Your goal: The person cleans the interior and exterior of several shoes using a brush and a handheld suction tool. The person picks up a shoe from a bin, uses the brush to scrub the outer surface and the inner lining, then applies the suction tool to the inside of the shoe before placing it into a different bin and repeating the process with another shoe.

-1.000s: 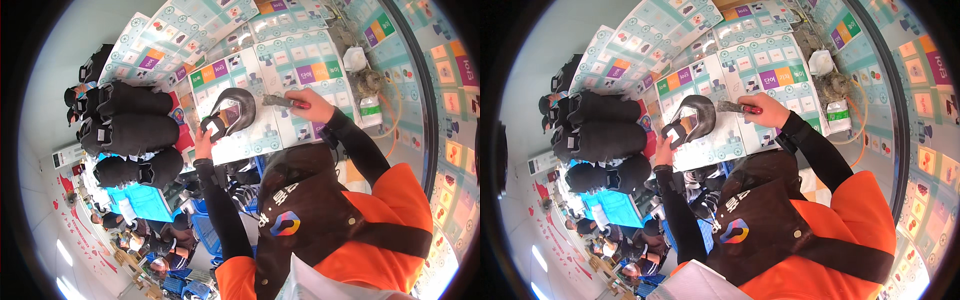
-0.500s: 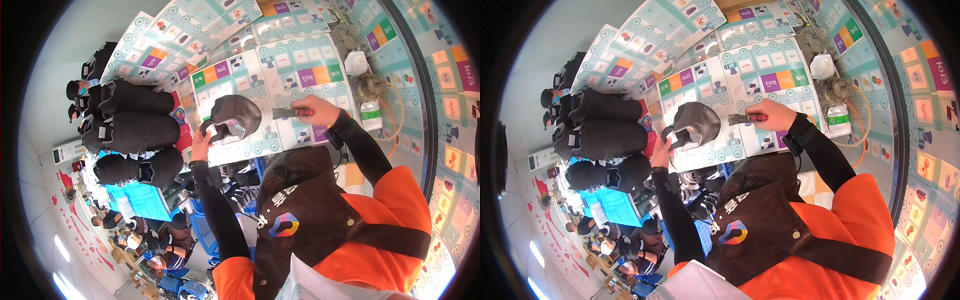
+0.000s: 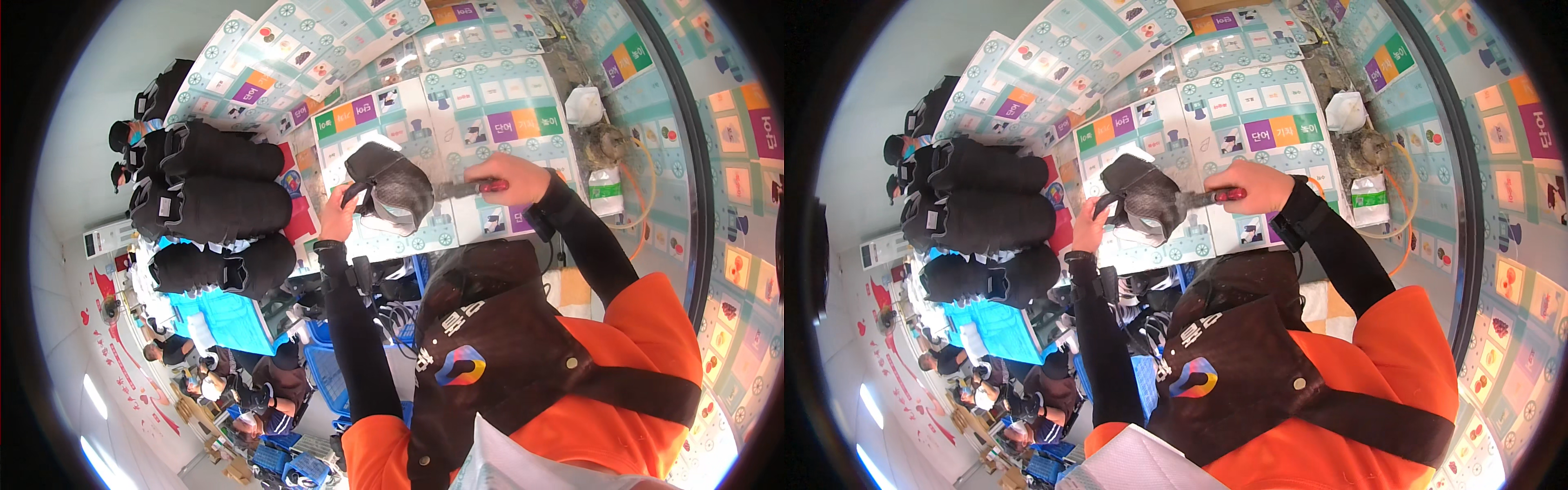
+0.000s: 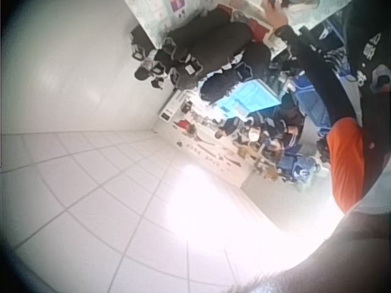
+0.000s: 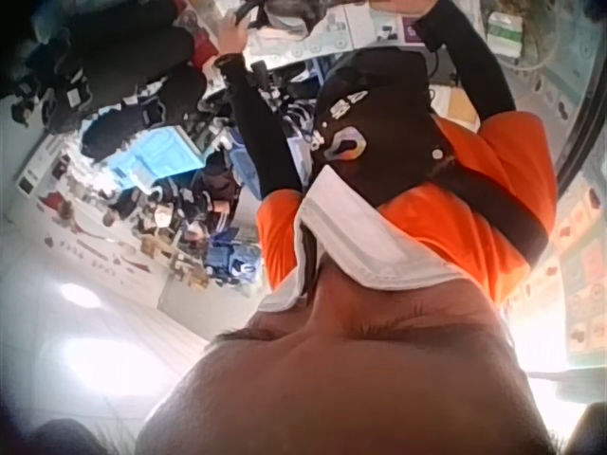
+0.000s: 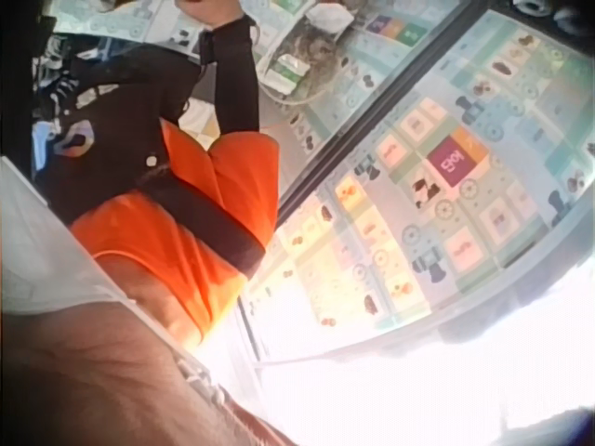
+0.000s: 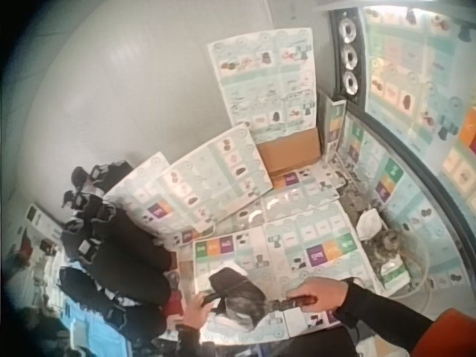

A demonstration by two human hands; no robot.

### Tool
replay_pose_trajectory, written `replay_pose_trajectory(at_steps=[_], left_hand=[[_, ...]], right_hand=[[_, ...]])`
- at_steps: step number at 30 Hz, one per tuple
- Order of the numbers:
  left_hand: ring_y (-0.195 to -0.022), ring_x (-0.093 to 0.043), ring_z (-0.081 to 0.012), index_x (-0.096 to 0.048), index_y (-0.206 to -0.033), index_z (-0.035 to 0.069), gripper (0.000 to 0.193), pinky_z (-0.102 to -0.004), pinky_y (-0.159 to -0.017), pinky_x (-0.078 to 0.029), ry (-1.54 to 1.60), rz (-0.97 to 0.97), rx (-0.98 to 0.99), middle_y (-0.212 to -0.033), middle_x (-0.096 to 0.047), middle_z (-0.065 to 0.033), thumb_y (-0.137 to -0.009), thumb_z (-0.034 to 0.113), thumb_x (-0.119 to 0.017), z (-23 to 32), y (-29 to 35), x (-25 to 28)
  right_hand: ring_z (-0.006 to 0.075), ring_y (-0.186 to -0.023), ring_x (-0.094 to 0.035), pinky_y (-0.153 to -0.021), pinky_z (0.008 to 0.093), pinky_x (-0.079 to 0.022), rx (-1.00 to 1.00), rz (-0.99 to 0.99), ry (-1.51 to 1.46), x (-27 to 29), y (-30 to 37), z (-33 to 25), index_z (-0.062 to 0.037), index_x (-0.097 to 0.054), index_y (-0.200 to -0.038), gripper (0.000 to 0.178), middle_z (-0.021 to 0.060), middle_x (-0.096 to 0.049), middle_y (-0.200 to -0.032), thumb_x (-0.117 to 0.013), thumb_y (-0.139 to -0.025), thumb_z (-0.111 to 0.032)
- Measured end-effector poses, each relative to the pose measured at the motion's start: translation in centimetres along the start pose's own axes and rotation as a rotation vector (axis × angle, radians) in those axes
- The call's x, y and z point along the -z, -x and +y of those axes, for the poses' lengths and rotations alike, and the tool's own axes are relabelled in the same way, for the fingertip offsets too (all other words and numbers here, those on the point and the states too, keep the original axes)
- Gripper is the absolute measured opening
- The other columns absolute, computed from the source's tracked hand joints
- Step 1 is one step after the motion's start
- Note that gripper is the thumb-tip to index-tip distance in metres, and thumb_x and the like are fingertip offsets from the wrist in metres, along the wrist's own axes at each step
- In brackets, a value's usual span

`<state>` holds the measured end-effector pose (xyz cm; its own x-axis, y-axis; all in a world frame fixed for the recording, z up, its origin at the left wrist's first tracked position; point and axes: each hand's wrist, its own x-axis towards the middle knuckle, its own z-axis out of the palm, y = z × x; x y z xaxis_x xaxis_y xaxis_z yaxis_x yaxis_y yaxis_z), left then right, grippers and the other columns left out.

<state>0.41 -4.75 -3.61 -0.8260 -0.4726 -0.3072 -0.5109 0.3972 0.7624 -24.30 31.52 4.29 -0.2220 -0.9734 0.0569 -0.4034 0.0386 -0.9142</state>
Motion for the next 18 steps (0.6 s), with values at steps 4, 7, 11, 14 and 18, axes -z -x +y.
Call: replay_pose_trajectory(at_steps=[4,7,11,14,18], left_hand=[[-0.087,-0.064,-0.0145,-0.061,-0.119,0.005,0.023,-0.0306,-0.080,-0.050,-0.032,-0.007,-0.064,-0.098,-0.067,-0.0055,-0.098,0.014,-0.067,-1.9,-0.1,-0.2],[-0.079,-0.057,-0.0109,-0.062,-0.116,0.006,0.021,-0.0281,-0.071,-0.047,-0.086,0.006,-0.089,-0.091,-0.062,-0.0009,-0.098,0.014,-0.066,-1.6,-0.1,-0.9],[-0.087,-0.064,-0.0145,-0.061,-0.118,0.005,0.022,-0.0297,-0.080,-0.051,-0.048,0.017,0.041,-0.097,-0.067,-0.0039,-0.098,0.012,-0.067,-1.0,0.5,-0.6],[-0.081,-0.061,-0.0114,-0.062,-0.118,0.007,0.020,-0.0281,-0.071,-0.050,0.139,0.048,0.024,-0.092,-0.066,-0.0004,-0.099,0.013,-0.066,-1.7,1.3,-0.7],[-0.076,-0.055,-0.0047,-0.062,-0.119,0.008,0.020,-0.0233,-0.054,-0.043,0.124,0.083,0.103,-0.090,-0.064,0.0031,-0.100,0.013,-0.064,-1.7,2.7,-1.4]], right_hand=[[0.0374,-0.063,-0.055,-0.059,0.0423,-0.040,-0.038,-0.131,0.046,-0.5,-0.5,0.3,-0.0016,-0.057,-0.093,0.019,0.0161,-0.052,-0.066,-0.062,-0.076,-0.008],[0.0340,-0.059,-0.053,-0.058,0.0408,-0.039,-0.088,0.014,0.067,-0.4,0.0,1.4,-0.0020,-0.057,-0.092,0.017,0.0153,-0.049,-0.065,-0.061,-0.076,-0.006],[0.0315,-0.058,-0.051,-0.059,0.0385,-0.040,-0.137,-0.063,0.064,0.0,0.5,3.0,-0.0026,-0.059,-0.095,0.019,0.0147,-0.048,-0.064,-0.060,-0.076,-0.007],[0.0312,-0.058,-0.051,-0.058,0.0382,-0.039,-0.146,-0.028,-0.001,-0.5,0.5,3.5,-0.0024,-0.059,-0.095,0.019,0.0139,-0.047,-0.063,-0.061,-0.076,-0.007],[0.0366,-0.064,-0.057,-0.062,0.0416,-0.044,-0.216,-0.027,-0.020,-0.5,0.3,3.8,-0.0048,-0.063,-0.099,0.023,0.0151,-0.056,-0.068,-0.063,-0.077,-0.012]])
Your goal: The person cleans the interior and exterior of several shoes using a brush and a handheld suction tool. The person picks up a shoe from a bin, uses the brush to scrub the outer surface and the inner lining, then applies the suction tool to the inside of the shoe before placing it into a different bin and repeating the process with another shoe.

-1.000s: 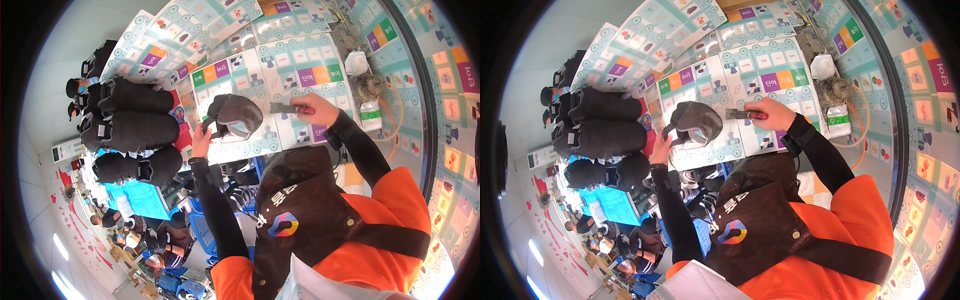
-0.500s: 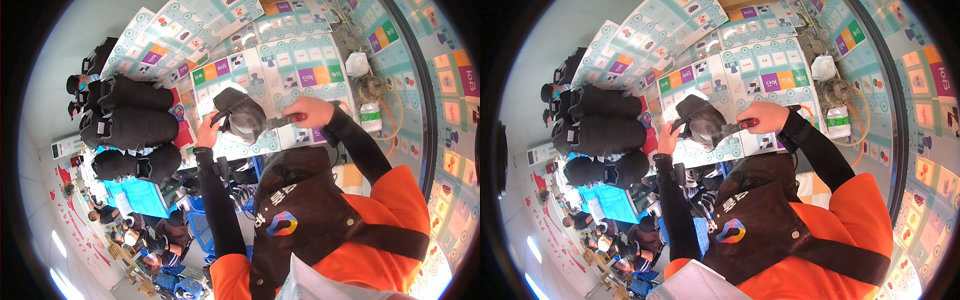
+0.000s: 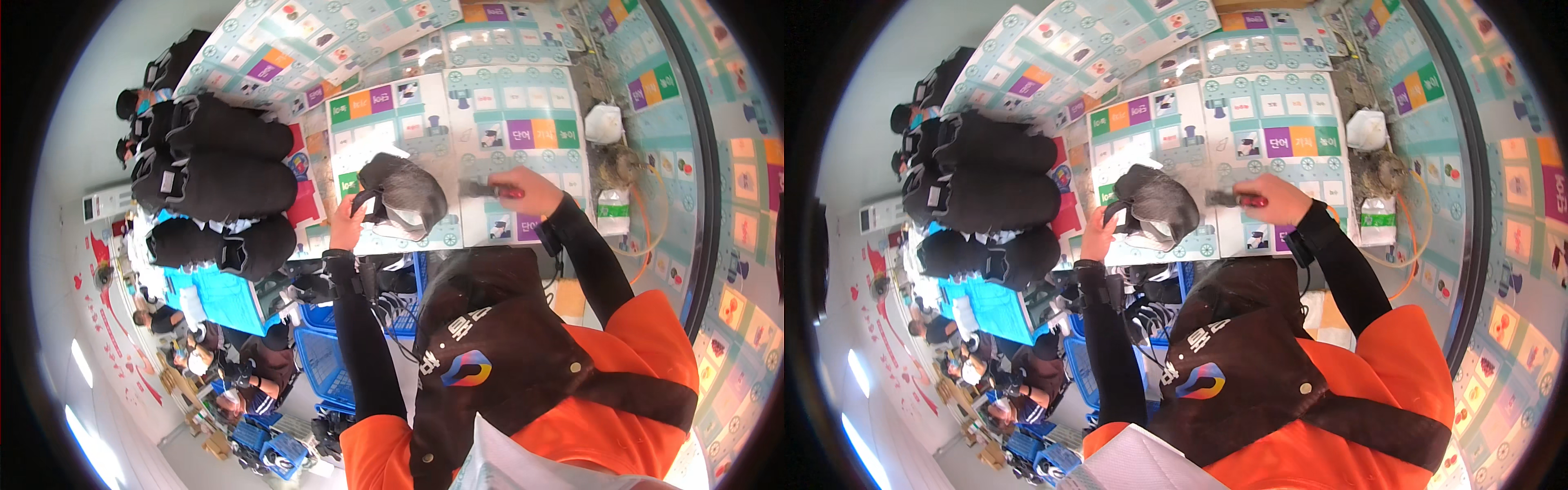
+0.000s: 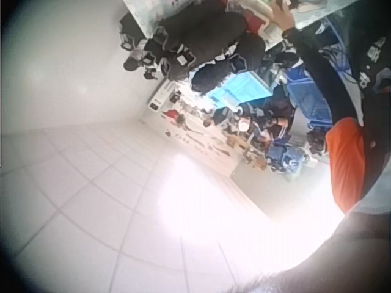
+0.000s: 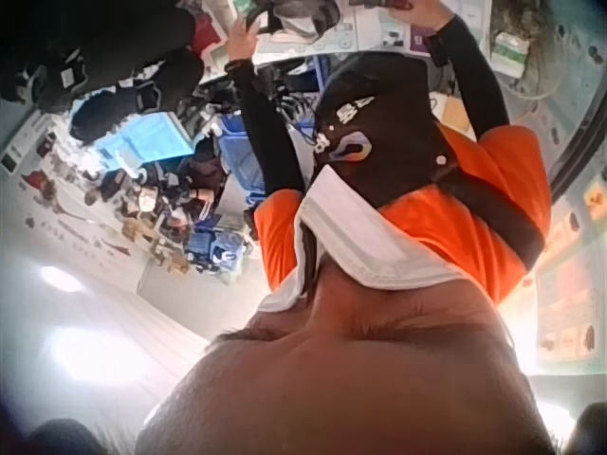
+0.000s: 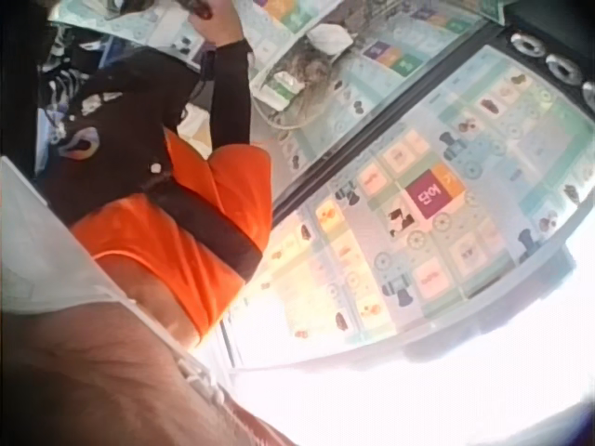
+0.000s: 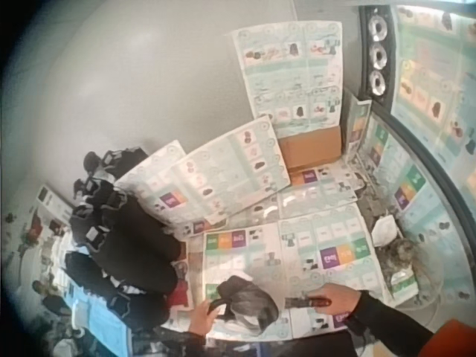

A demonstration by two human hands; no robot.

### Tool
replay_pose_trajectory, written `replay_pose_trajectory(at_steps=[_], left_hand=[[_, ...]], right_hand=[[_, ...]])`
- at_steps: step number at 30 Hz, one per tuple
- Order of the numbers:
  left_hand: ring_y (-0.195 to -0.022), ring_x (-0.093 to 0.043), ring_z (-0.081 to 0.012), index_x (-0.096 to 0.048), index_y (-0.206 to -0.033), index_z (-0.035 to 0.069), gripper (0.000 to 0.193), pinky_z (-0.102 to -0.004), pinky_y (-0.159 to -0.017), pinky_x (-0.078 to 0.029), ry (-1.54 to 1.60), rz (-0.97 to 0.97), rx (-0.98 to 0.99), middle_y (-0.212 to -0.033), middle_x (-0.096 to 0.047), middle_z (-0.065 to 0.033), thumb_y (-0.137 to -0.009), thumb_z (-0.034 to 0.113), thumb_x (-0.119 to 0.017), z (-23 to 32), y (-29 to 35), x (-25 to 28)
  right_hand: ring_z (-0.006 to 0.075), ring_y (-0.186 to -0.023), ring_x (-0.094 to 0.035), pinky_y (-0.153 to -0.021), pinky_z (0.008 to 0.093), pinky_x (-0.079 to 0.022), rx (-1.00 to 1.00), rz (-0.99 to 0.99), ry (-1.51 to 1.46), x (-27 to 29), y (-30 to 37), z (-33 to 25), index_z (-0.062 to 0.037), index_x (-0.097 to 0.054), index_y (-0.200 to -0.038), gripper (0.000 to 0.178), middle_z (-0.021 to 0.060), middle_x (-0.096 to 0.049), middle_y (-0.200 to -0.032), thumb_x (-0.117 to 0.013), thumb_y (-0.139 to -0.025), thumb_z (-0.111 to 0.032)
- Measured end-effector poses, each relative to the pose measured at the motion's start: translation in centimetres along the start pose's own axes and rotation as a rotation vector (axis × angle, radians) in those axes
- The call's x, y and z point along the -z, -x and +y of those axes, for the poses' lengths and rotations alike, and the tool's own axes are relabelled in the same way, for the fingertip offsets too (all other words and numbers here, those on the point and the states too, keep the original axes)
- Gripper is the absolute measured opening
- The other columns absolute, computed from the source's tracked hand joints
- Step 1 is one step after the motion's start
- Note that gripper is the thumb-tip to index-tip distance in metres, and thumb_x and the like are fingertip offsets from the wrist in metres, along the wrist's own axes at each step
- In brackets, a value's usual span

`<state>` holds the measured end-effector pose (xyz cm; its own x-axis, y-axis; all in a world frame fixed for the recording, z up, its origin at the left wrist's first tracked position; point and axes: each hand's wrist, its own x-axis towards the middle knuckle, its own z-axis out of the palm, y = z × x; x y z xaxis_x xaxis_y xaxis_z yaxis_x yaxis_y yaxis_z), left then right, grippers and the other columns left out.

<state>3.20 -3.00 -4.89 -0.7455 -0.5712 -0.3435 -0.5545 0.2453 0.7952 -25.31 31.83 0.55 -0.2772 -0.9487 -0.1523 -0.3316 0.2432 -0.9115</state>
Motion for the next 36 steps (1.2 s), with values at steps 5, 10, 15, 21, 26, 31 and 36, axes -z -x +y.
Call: replay_pose_trajectory(at_steps=[5,10,15,21,26,31,36], left_hand=[[-0.072,-0.058,-0.0116,-0.058,-0.128,0.008,0.031,-0.0304,-0.059,-0.048,0.057,0.096,0.164,-0.092,-0.063,-0.0036,-0.101,0.022,-0.063,-5.4,4.3,2.4],[-0.070,-0.060,-0.0101,-0.055,-0.135,0.003,0.043,-0.0269,-0.053,-0.049,0.286,0.396,0.208,-0.098,-0.066,-0.0053,-0.099,0.024,-0.067,-12.8,13.9,4.8],[-0.089,-0.073,-0.0177,-0.053,-0.137,0.009,0.043,-0.0275,-0.057,-0.056,0.813,0.580,0.457,-0.113,-0.070,-0.0075,-0.098,0.021,-0.065,-18.2,20.2,5.1],[-0.074,-0.072,-0.0335,-0.058,-0.115,0.000,0.034,-0.0376,-0.062,-0.061,1.120,0.972,0.764,-0.090,-0.069,-0.0167,-0.092,0.023,-0.070,-32.2,31.6,7.3],[-0.083,-0.072,-0.0429,-0.067,-0.096,0.005,0.043,-0.0500,-0.068,-0.059,-0.411,0.681,0.574,-0.091,-0.072,-0.0222,-0.080,0.043,-0.081,-43.6,34.5,9.9],[-0.085,-0.072,-0.0385,-0.069,-0.093,0.006,0.045,-0.0471,-0.075,-0.057,-0.213,0.856,0.704,-0.095,-0.074,-0.0208,-0.079,0.048,-0.082,-46.6,31.7,13.5],[-0.086,-0.071,-0.0404,-0.068,-0.095,0.007,0.042,-0.0479,-0.076,-0.055,0.102,0.978,0.641,-0.087,-0.074,-0.0178,-0.079,0.042,-0.084,-50.3,34.8,16.1]], right_hand=[[0.0301,-0.083,-0.066,-0.078,0.0378,-0.052,0.069,0.044,-0.084,-4.5,0.1,3.6,0.0007,-0.065,-0.120,0.038,0.0171,-0.070,-0.093,-0.069,-0.087,-0.019],[0.0432,-0.089,-0.063,-0.078,0.0482,-0.051,-0.173,0.282,0.260,-8.3,-3.4,12.2,0.0013,-0.057,-0.114,0.040,0.0201,-0.065,-0.095,-0.076,-0.084,-0.015],[0.0446,-0.104,-0.062,-0.092,0.0545,-0.047,-0.367,0.284,0.704,-7.0,-3.6,21.7,0.0015,-0.055,-0.123,0.042,0.0223,-0.067,-0.106,-0.064,-0.083,-0.004],[0.0346,-0.091,-0.068,-0.081,0.0393,-0.055,-0.143,-0.405,0.094,-13.8,-13.4,-13.6,-0.0048,-0.055,-0.141,0.057,0.0148,-0.069,-0.095,-0.069,-0.085,-0.007],[0.0187,-0.070,-0.062,-0.064,0.0335,-0.050,0.883,-1.662,-0.243,-21.7,-15.1,-39.1,-0.0025,-0.058,-0.142,0.051,0.0065,-0.064,-0.083,-0.070,-0.095,-0.015],[0.0132,-0.075,-0.063,-0.064,0.0227,-0.050,1.110,-1.790,-0.192,-22.7,-19.2,-50.5,-0.0033,-0.076,-0.102,0.015,0.0055,-0.065,-0.086,-0.077,-0.089,-0.012],[0.0120,-0.066,-0.048,-0.057,0.0238,-0.035,1.203,-1.274,-0.821,-27.6,-16.7,-54.0,-0.0242,-0.071,-0.115,0.037,0.0022,-0.051,-0.078,-0.070,-0.086,-0.002]])
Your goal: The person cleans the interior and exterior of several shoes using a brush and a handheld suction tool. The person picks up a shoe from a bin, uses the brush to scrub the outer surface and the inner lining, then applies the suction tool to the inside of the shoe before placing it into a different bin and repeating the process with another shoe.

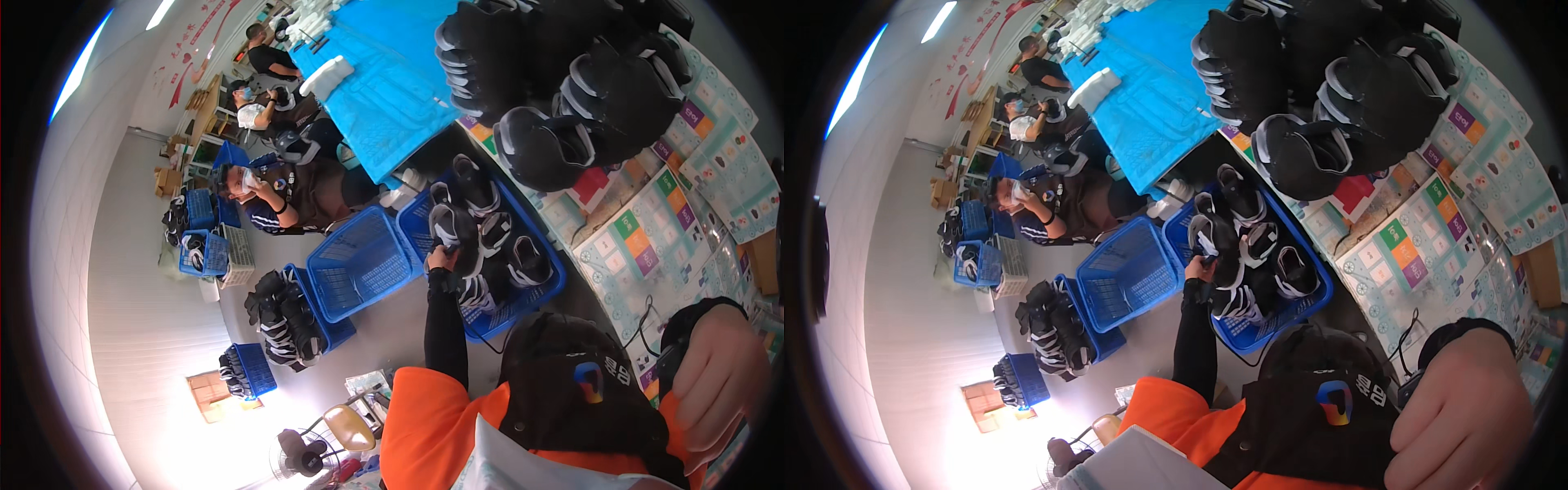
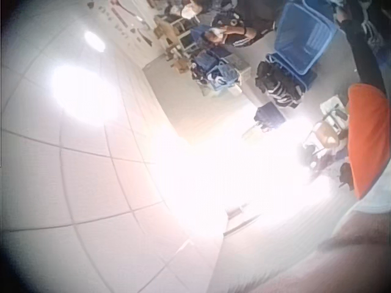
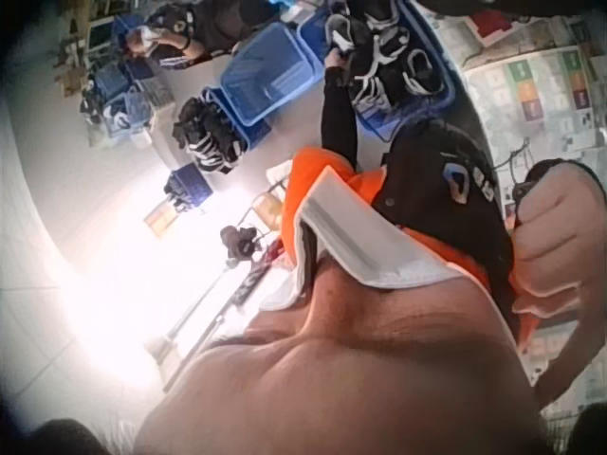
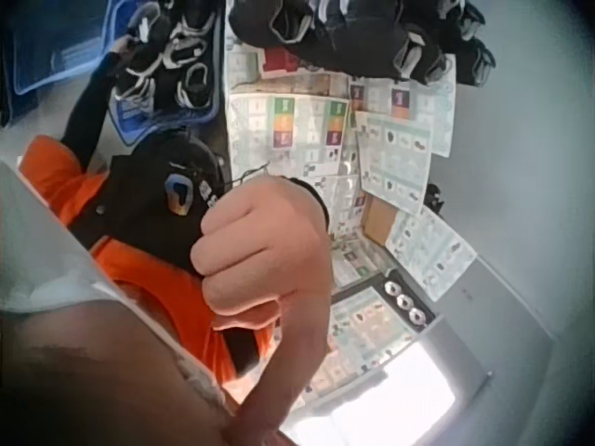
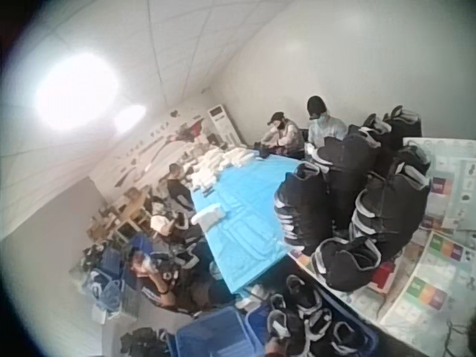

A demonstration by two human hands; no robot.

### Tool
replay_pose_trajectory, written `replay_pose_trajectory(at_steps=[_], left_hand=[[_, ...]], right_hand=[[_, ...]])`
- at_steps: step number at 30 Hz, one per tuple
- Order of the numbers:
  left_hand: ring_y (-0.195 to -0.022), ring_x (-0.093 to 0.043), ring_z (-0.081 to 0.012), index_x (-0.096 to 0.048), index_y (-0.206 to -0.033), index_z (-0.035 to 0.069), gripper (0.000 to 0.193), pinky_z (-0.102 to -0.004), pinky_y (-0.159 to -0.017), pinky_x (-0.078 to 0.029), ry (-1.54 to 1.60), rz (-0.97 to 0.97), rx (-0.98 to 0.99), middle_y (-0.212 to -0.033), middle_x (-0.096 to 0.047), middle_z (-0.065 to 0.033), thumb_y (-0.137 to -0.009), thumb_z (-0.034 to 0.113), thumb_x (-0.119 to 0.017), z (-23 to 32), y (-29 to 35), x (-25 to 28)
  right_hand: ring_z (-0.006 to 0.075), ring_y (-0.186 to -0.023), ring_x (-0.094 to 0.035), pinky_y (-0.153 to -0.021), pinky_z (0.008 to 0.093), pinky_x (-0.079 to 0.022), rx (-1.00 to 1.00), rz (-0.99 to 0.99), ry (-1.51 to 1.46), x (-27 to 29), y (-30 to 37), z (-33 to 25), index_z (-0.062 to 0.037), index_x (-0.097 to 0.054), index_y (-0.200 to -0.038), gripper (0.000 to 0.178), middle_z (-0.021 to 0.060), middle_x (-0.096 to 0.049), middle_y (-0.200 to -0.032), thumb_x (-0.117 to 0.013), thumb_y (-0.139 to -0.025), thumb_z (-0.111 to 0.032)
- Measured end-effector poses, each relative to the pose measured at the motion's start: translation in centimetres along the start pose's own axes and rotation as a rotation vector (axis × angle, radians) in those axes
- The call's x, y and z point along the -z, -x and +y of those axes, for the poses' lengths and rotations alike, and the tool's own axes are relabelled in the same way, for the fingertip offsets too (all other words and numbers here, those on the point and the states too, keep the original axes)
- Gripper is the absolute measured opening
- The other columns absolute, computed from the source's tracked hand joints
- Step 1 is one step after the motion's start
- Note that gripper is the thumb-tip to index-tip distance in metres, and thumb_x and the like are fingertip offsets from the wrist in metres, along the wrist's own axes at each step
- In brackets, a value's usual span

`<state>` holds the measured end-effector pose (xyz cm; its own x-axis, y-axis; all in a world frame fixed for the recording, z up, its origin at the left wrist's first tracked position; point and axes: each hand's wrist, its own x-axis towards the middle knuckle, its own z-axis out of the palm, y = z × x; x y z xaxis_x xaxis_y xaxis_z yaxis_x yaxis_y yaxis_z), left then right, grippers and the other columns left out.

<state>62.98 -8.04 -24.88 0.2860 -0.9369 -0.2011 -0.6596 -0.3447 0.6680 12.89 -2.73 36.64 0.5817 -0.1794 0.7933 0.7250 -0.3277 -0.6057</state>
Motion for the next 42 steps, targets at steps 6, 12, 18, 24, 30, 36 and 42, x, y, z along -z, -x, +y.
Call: replay_pose_trajectory(at_steps=[6,12,18,24,30,36,42], left_hand=[[-0.082,-0.069,-0.0423,-0.070,-0.090,0.008,0.052,-0.0499,-0.075,-0.055,-0.238,0.044,-0.150,-0.083,-0.073,-0.0181,-0.075,0.056,-0.083,-0.5,-0.9,-1.9],[-0.080,-0.071,-0.0384,-0.066,-0.092,0.005,0.040,-0.0491,-0.071,-0.055,-0.057,0.206,-0.088,-0.082,-0.072,-0.0163,-0.078,0.035,-0.087,-0.7,-2.2,-0.8],[-0.078,-0.071,-0.0328,-0.063,-0.098,-0.008,0.034,-0.0442,-0.068,-0.062,0.916,0.365,0.287,-0.090,-0.070,-0.0185,-0.082,0.020,-0.075,1.5,-10.8,1.1],[-0.082,-0.072,-0.0382,-0.062,-0.099,-0.012,0.030,-0.0484,-0.069,-0.065,1.638,0.516,0.214,-0.099,-0.069,-0.0220,-0.084,0.013,-0.067,8.2,-24.5,9.9],[-0.091,-0.074,-0.0394,-0.049,-0.120,-0.007,0.061,-0.0379,-0.066,-0.063,1.444,0.277,0.364,-0.113,-0.061,-0.0212,-0.099,0.048,-0.065,15.6,-32.2,14.5],[-0.077,-0.069,-0.0344,-0.072,-0.081,0.012,0.025,-0.0495,-0.067,-0.053,-0.471,0.056,-0.627,-0.080,-0.069,-0.0103,-0.079,0.037,-0.073,10.4,-26.4,-1.7],[-0.090,-0.070,-0.0367,-0.068,-0.118,0.003,0.046,-0.0481,-0.080,-0.056,0.020,-0.525,-0.269,-0.097,-0.070,-0.0205,-0.084,0.033,-0.071,7.6,-3.8,-17.1]], right_hand=[[0.0424,-0.114,-0.054,-0.094,0.0547,-0.044,0.177,0.223,-0.485,-0.3,-1.4,7.4,-0.0262,-0.053,-0.148,0.042,0.0268,-0.060,-0.120,-0.049,-0.106,-0.030],[0.0365,-0.157,-0.013,-0.121,0.0600,-0.021,-0.634,-0.076,-1.272,-3.1,2.0,15.8,0.0086,-0.010,-0.160,0.128,0.0252,-0.002,-0.170,-0.050,-0.084,-0.087],[0.0377,-0.158,-0.011,-0.123,0.0532,-0.021,-0.681,-0.166,-1.178,-4.1,3.2,18.7,0.0090,-0.006,-0.160,0.118,0.0255,-0.007,-0.170,-0.046,-0.092,-0.079],[0.0437,-0.136,-0.053,-0.109,0.0476,-0.046,-0.864,0.574,-0.535,-2.0,11.5,14.2,0.0117,-0.042,-0.148,0.088,0.0344,-0.052,-0.143,-0.063,-0.095,-0.056],[0.0388,-0.109,-0.068,-0.090,0.0413,-0.053,-0.908,0.972,-0.319,-4.3,15.1,11.3,0.0131,-0.054,-0.135,0.066,0.0307,-0.068,-0.115,-0.068,-0.087,-0.029],[0.0365,-0.090,-0.069,-0.075,0.0395,-0.053,-0.905,1.194,-0.080,-5.5,17.5,9.5,0.0100,-0.057,-0.125,0.066,0.0278,-0.069,-0.098,-0.069,-0.080,-0.037],[0.0305,-0.091,-0.069,-0.077,0.0345,-0.053,-0.897,1.235,-0.079,-4.5,17.4,10.7,0.0096,-0.059,-0.120,0.047,0.0231,-0.070,-0.100,-0.066,-0.090,-0.026]])
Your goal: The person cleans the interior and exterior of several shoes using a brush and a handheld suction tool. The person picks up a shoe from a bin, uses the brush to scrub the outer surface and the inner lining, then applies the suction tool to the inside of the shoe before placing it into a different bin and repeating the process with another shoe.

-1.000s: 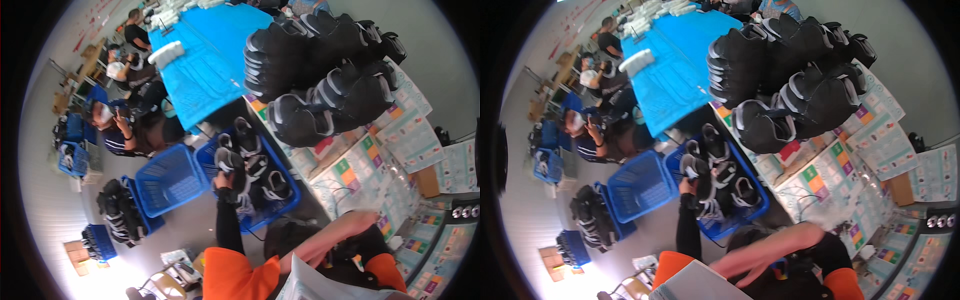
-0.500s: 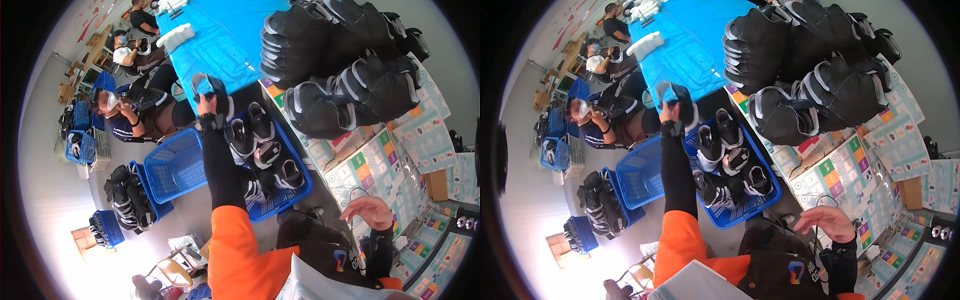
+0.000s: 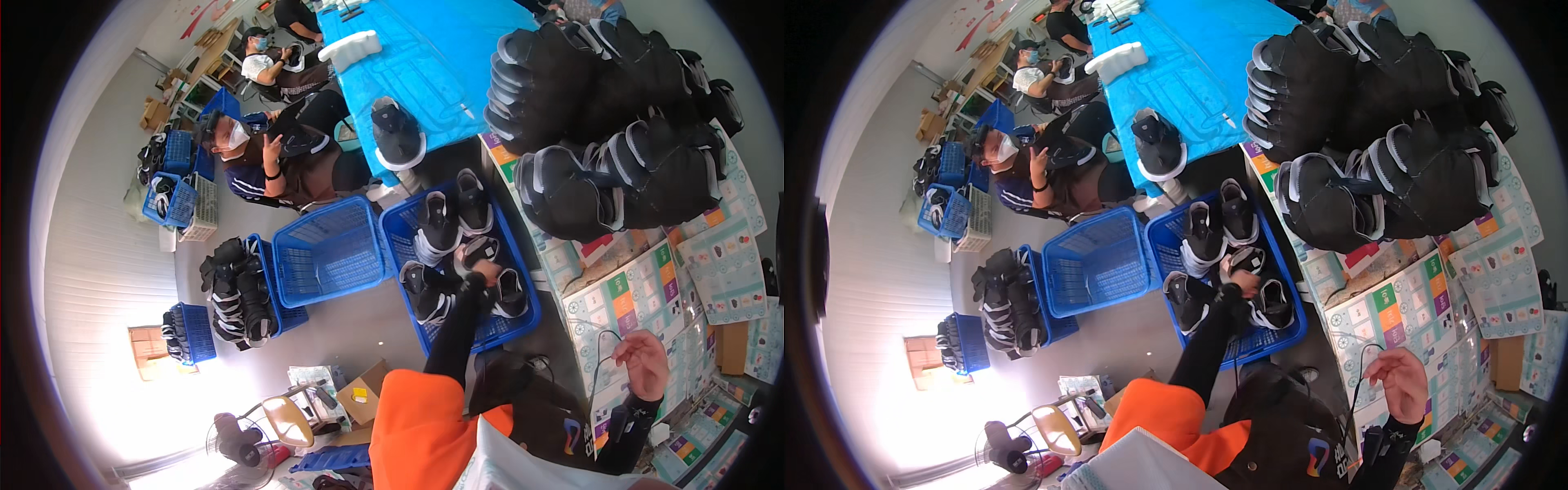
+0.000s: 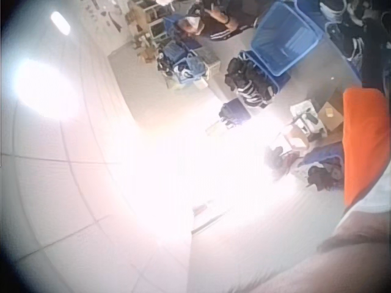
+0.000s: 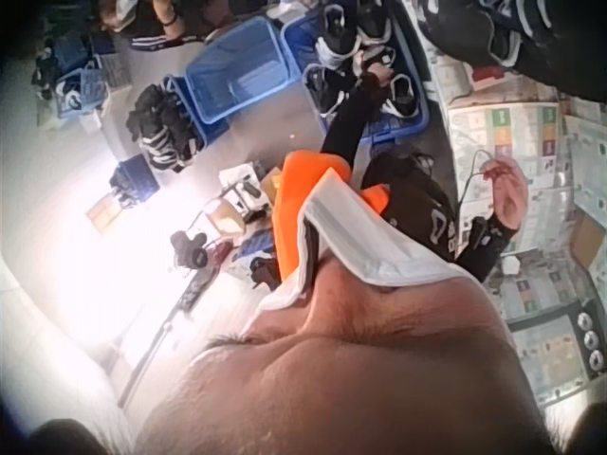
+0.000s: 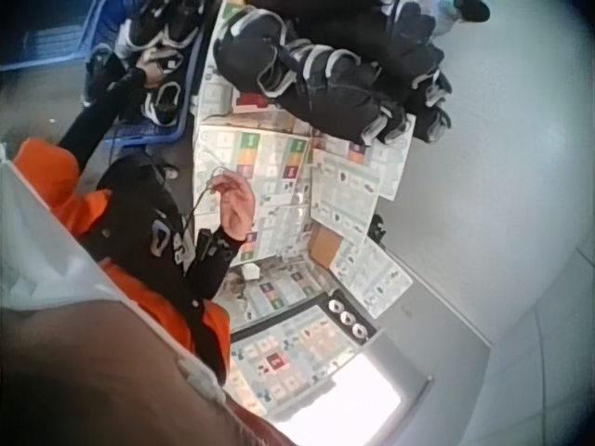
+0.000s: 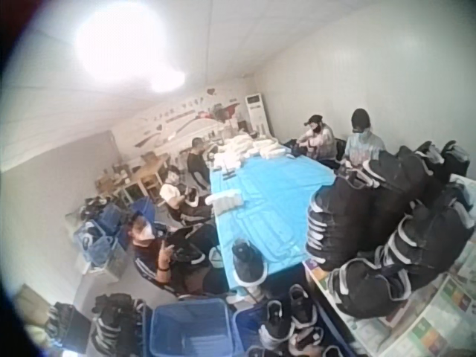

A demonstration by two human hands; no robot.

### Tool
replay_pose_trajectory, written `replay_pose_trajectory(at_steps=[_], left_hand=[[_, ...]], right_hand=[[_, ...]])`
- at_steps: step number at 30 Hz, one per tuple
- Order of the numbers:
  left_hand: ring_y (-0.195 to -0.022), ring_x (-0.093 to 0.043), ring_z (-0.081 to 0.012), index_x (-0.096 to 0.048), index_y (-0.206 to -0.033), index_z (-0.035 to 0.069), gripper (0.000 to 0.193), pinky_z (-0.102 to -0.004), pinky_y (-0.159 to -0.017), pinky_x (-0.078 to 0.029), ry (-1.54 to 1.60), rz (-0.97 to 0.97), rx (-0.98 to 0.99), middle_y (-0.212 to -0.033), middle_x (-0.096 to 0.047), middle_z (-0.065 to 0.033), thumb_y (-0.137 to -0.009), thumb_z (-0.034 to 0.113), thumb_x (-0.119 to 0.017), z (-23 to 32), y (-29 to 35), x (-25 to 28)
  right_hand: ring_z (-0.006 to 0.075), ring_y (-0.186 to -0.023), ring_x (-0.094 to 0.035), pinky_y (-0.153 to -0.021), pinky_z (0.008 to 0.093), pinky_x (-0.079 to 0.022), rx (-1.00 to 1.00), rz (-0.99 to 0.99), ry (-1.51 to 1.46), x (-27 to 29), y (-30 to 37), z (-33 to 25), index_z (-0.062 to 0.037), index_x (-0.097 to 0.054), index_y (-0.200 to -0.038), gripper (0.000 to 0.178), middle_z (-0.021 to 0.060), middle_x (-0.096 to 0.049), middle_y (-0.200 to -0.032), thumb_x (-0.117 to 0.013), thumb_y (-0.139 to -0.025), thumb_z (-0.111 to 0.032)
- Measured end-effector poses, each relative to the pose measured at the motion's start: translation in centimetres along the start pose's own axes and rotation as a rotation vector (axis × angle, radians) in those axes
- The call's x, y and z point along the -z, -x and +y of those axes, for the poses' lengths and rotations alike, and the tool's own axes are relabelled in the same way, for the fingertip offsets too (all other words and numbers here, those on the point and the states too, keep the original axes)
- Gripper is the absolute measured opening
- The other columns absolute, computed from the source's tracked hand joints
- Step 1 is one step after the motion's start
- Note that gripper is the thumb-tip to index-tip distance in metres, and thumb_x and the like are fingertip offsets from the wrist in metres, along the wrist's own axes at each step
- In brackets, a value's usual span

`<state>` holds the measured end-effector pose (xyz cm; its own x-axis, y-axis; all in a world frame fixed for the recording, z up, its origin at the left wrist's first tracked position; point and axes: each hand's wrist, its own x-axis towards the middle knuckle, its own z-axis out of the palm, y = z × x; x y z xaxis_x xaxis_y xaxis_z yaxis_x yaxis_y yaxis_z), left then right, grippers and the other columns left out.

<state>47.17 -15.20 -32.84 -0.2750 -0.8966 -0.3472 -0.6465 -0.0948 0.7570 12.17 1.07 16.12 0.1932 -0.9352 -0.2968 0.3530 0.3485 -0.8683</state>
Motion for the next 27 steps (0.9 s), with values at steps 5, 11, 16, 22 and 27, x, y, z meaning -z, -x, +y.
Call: replay_pose_trajectory(at_steps=[5,11,16,22,27], left_hand=[[-0.117,-0.059,-0.0388,-0.056,-0.132,-0.003,0.055,-0.0445,-0.101,-0.048,0.409,0.863,-0.165,-0.122,-0.061,-0.0231,-0.086,0.021,-0.075,20.8,3.5,3.8],[-0.130,-0.047,-0.0381,-0.057,-0.134,0.008,0.069,-0.0509,-0.110,-0.036,-0.238,0.667,-0.736,-0.136,-0.053,-0.0146,-0.074,0.027,-0.084,35.4,6.7,15.9],[-0.133,-0.045,-0.0366,-0.049,-0.141,0.003,0.086,-0.0523,-0.113,-0.033,-0.422,0.659,-0.699,-0.141,-0.050,-0.0149,-0.068,0.027,-0.087,34.6,3.9,12.8],[-0.127,-0.047,-0.0350,-0.062,-0.124,0.002,0.054,-0.0500,-0.109,-0.037,-0.795,0.682,-0.816,-0.129,-0.055,-0.0135,-0.077,0.026,-0.073,40.2,3.1,14.7],[-0.115,-0.050,-0.0303,-0.070,-0.097,0.005,0.023,-0.0462,-0.101,-0.040,-0.811,0.651,-0.807,-0.114,-0.059,-0.0121,-0.083,0.021,-0.062,41.1,2.7,15.8]], right_hand=[[0.0255,-0.090,-0.069,-0.077,0.0313,-0.052,-0.034,0.080,0.051,0.8,0.3,0.5,0.0080,-0.060,-0.117,0.035,0.0177,-0.070,-0.097,-0.061,-0.094,-0.019],[0.0244,-0.088,-0.069,-0.076,0.0300,-0.052,-0.029,0.121,0.082,0.3,1.4,0.6,0.0064,-0.061,-0.115,0.027,0.0157,-0.070,-0.095,-0.056,-0.097,-0.013],[0.0216,-0.090,-0.070,-0.076,0.0296,-0.052,-0.093,0.158,0.155,1.9,1.6,1.9,0.0035,-0.062,-0.115,0.024,0.0134,-0.070,-0.095,-0.056,-0.099,-0.013],[0.0182,-0.095,-0.069,-0.080,0.0299,-0.051,-0.189,0.165,0.163,5.6,-3.5,5.1,-0.0020,-0.064,-0.116,0.021,0.0093,-0.071,-0.101,-0.054,-0.101,-0.015],[0.0202,-0.105,-0.068,-0.086,0.0334,-0.052,-0.172,0.165,0.107,6.6,-12.0,8.7,-0.0041,-0.062,-0.121,0.025,0.0100,-0.070,-0.113,-0.057,-0.099,-0.015]])
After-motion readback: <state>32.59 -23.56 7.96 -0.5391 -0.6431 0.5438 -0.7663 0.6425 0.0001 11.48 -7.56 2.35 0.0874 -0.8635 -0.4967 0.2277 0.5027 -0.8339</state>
